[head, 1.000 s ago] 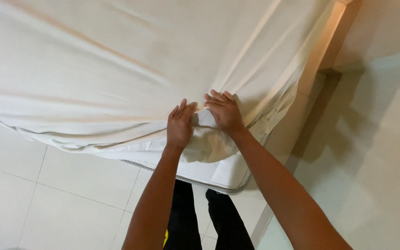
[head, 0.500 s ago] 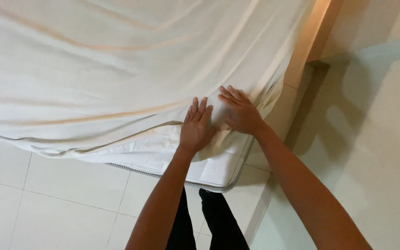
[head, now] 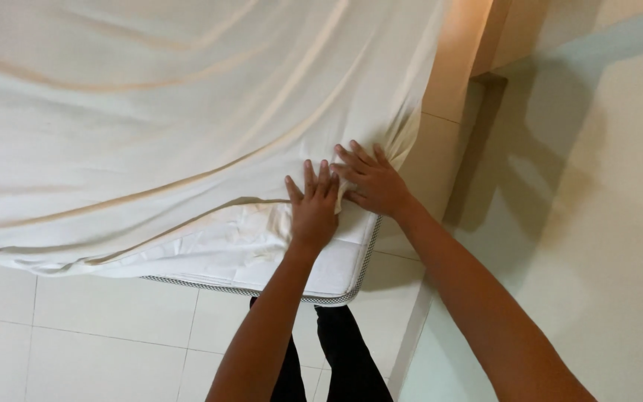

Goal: The person moves an orange chair under a wooden desk, then proceeds to make the bed by smoothing and tucking a white fitted sheet over a mattress with a maroon bed skirt. The person adjusts the sheet around the corners and sides of the mattress to ensure it is tight and wrinkle-free.

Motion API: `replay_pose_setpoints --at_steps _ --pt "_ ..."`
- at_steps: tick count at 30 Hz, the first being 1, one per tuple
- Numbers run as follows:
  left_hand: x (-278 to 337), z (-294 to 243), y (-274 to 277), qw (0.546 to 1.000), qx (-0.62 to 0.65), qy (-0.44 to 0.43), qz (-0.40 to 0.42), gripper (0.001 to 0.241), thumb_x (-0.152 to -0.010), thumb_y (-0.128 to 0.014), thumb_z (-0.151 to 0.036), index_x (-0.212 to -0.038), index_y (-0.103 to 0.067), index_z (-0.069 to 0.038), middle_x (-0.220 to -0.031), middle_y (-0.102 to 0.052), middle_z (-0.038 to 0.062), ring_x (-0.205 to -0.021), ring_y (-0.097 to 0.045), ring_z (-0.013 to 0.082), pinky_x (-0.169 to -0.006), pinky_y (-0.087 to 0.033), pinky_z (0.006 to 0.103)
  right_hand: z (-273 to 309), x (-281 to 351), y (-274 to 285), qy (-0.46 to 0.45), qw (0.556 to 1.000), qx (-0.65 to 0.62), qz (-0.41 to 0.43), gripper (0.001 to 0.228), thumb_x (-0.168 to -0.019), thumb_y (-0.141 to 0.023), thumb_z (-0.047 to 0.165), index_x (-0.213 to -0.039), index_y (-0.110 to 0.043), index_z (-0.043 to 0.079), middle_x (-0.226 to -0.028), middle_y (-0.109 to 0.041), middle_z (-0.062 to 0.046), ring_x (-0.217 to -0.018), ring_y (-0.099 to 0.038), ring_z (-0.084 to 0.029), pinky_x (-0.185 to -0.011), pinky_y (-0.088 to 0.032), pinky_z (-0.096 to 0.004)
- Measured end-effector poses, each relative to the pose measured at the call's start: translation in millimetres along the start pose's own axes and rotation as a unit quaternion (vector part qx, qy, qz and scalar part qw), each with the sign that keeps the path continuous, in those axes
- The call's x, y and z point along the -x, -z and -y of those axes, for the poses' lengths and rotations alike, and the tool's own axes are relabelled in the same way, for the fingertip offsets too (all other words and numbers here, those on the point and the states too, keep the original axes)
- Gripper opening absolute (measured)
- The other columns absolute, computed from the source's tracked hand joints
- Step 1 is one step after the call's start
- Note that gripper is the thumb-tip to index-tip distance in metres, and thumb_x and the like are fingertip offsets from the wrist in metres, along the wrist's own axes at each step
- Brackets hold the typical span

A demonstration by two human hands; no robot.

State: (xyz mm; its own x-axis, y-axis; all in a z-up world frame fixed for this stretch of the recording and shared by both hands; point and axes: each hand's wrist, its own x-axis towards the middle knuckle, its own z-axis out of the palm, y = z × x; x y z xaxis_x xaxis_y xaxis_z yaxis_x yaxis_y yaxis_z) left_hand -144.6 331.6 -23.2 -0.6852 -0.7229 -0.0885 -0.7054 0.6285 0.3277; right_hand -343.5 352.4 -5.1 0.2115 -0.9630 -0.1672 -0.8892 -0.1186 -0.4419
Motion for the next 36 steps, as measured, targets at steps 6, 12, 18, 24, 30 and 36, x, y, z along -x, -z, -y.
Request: replay_pose_setpoints --at_steps 6,12,18,24,30,36 --pt "-5.4 7.9 -20.4 0.994 0.089 0.023 -0.061 0.058 -0.09 -0.057 0.004 -0.147 -0.056 -0.005 -0.158 -0.052 0.013 -0.157 -0.031 0.0328 -0.128 -0.017 0.061 16.0 -2.5 -11.8 -0.03 0.996 0.021 -0.081 0.052 -0.085 -0.075 0.02 -0.136 -0.068 0.023 -0.162 -0.044 0.005 -0.155 -0.028 -0.024 -0.123 -0.019 -0.063" --pt "13.5 -17.9 3.0 0.976 0.197 0.01 -0.093 0.061 -0.079 -0.059 0.013 -0.139 -0.06 0.004 -0.147 -0.058 0.021 -0.147 -0.043 0.0371 -0.123 -0.031 0.0507 25.7 32.5 -8.2 -0.01 0.987 -0.078 -0.143 0.044 -0.087 -0.07 0.01 -0.131 -0.072 0.016 -0.147 -0.063 0.004 -0.152 -0.039 -0.024 -0.126 -0.027 -0.056" --pt "28.4 -35.8 -10.9 0.976 0.184 -0.002 -0.116 0.052 -0.083 -0.056 0.016 -0.132 -0.065 0.0 -0.143 -0.063 0.019 -0.144 -0.052 0.0353 -0.121 -0.04 0.0472 26.4 62.4 -15.2 -0.016 0.984 -0.072 -0.16 0.04 -0.09 -0.07 0.007 -0.129 -0.071 0.015 -0.144 -0.064 0.002 -0.149 -0.042 -0.025 -0.121 -0.033 -0.057" --pt "27.5 -26.5 -26.5 0.984 0.15 -0.013 -0.097 0.052 -0.087 -0.061 0.01 -0.138 -0.063 -0.002 -0.147 -0.061 0.017 -0.146 -0.049 0.0325 -0.122 -0.037 0.0456 30.1 59.5 -21.9 -0.023 0.984 -0.067 -0.164 0.042 -0.088 -0.071 0.007 -0.129 -0.07 0.012 -0.147 -0.062 -0.001 -0.149 -0.041 -0.028 -0.12 -0.034 -0.059" --pt "27.3 -30.8 -6.4 0.986 0.165 0.001 -0.024 0.067 -0.084 -0.073 -0.01 -0.147 -0.053 -0.004 -0.157 -0.051 0.013 -0.152 -0.037 0.03 -0.124 -0.032 0.0452 32.0 58.9 -34.2 -0.052 0.982 -0.055 -0.172 0.042 -0.088 -0.067 0.003 -0.129 -0.071 0.013 -0.151 -0.061 0.001 -0.154 -0.038 -0.027 -0.124 -0.027 -0.066" --pt "53.0 -8.4 64.5 0.984 0.177 -0.002 0.011 0.066 -0.092 -0.071 -0.038 -0.146 -0.052 -0.005 -0.16 -0.045 0.015 -0.154 -0.032 0.035 -0.122 -0.032 0.0461 47.4 57.5 -24.9 -0.048 0.989 -0.051 -0.132 0.068 -0.078 -0.073 0.024 -0.143 -0.059 0.009 -0.162 -0.043 -0.003 -0.155 -0.029 -0.029 -0.124 -0.011 -0.068"
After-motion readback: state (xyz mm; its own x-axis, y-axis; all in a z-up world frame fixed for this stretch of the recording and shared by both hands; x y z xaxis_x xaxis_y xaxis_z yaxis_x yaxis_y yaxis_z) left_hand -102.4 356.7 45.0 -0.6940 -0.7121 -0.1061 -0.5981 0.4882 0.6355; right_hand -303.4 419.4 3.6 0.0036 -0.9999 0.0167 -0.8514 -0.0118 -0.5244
